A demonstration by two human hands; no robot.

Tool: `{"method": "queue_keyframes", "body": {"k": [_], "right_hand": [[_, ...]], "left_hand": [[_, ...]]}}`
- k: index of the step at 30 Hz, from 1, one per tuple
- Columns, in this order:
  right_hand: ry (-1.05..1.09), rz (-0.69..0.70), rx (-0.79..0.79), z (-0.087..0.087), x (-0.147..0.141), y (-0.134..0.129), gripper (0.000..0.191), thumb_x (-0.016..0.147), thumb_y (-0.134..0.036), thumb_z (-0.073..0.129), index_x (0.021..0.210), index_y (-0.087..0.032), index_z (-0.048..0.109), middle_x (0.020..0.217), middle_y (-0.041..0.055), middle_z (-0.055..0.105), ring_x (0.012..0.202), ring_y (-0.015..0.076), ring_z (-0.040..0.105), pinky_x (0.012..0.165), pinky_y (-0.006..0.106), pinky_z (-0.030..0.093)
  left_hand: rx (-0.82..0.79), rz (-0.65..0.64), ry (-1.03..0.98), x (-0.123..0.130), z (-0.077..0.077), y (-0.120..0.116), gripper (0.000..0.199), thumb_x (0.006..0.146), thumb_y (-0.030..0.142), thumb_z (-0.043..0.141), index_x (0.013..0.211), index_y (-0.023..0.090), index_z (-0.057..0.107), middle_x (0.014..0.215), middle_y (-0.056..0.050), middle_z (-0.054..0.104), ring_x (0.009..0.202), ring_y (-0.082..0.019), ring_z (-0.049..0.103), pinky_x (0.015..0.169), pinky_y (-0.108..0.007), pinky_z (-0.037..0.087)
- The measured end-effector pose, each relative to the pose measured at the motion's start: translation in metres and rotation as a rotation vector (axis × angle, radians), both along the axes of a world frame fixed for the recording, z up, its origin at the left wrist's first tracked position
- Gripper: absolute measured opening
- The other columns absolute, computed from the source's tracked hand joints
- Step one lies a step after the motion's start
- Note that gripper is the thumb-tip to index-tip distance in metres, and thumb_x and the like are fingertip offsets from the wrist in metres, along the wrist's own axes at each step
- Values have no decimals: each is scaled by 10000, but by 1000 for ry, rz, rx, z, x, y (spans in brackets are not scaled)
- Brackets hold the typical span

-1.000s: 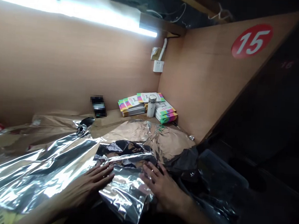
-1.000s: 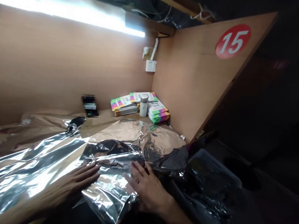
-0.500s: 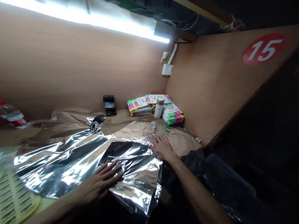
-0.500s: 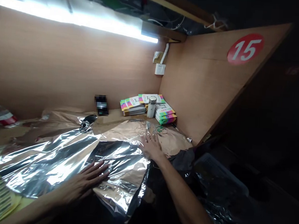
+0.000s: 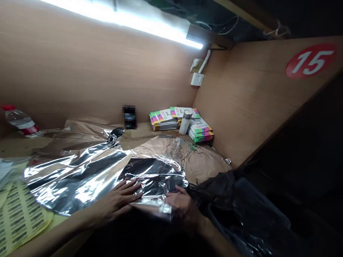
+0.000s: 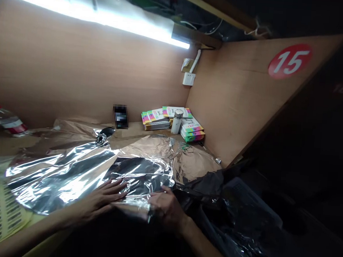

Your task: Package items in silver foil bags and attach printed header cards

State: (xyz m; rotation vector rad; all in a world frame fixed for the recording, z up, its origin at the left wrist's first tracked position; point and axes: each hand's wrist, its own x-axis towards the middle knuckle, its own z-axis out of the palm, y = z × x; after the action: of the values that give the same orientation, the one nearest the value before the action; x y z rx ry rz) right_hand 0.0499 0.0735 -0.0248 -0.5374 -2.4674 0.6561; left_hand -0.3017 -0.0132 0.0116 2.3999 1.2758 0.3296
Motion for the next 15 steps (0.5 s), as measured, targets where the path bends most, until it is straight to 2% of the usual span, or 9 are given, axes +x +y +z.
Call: {"method": "queue_keyframes", "body": {"k": [1,2,3,5,7,9,12,14,15], "right_hand": [[18,-64,-131,8,-6,7,390,1041,-463,487,876,-213,736,820,9,748,800,197,703,944,382,514],[24,-142,-246,16,-11,13,488,1053,-498,433,770,-200,696,702,-8,686,672,168,645,786,316,522],[15,-235,-317,24,-17,18,548,1063,-505,387,697,-195,650,629,-19,625,595,147,582,657,269,477],[-28,-415,-312,37,-29,23,542,1060,-450,394,626,-191,588,588,-18,570,564,134,522,558,241,372],[-81,-524,-206,42,-41,24,436,999,-317,496,587,-189,559,624,3,593,611,141,537,593,249,357],[-120,-583,-143,41,-49,23,342,918,-200,548,576,-189,562,672,35,633,660,162,568,648,270,376],[-177,-617,-126,41,-53,17,284,906,-181,553,636,-190,640,722,92,678,714,212,619,713,313,424],[-215,-654,-82,44,-54,10,215,931,-199,555,808,-171,729,864,152,724,853,274,663,818,370,464],[-228,-664,-21,46,-54,5,206,944,-205,554,972,-158,753,1001,186,735,982,313,664,912,417,463]], "left_hand": [[-38,61,-56,1,2,1,458,1070,454,461,1523,396,502,1648,-13,376,1542,-321,314,1260,-597,248],[-69,145,-122,2,2,3,439,1079,479,415,1474,370,574,1614,-21,445,1514,-315,380,1243,-582,310],[-82,239,-192,3,2,4,460,1079,518,380,1406,338,650,1566,-34,518,1470,-314,456,1212,-564,381],[-62,398,-305,7,-2,6,549,1047,616,376,1202,278,779,1435,-62,654,1369,-324,572,1135,-531,492],[-27,459,-346,11,-7,5,575,1013,667,412,1042,257,815,1352,-71,710,1334,-336,600,1107,-527,521],[3,451,-323,14,-11,3,536,1013,646,437,1014,260,809,1348,-69,711,1373,-343,562,1133,-555,491],[82,426,-238,20,-17,1,473,1028,586,451,993,273,803,1311,-63,724,1401,-344,522,1177,-587,428],[141,435,-183,24,-22,4,481,1023,567,468,851,258,794,1254,-73,730,1347,-342,555,1160,-560,448],[158,443,-162,25,-24,6,499,1023,556,468,788,246,781,1239,-80,722,1301,-335,580,1134,-541,474]]}}
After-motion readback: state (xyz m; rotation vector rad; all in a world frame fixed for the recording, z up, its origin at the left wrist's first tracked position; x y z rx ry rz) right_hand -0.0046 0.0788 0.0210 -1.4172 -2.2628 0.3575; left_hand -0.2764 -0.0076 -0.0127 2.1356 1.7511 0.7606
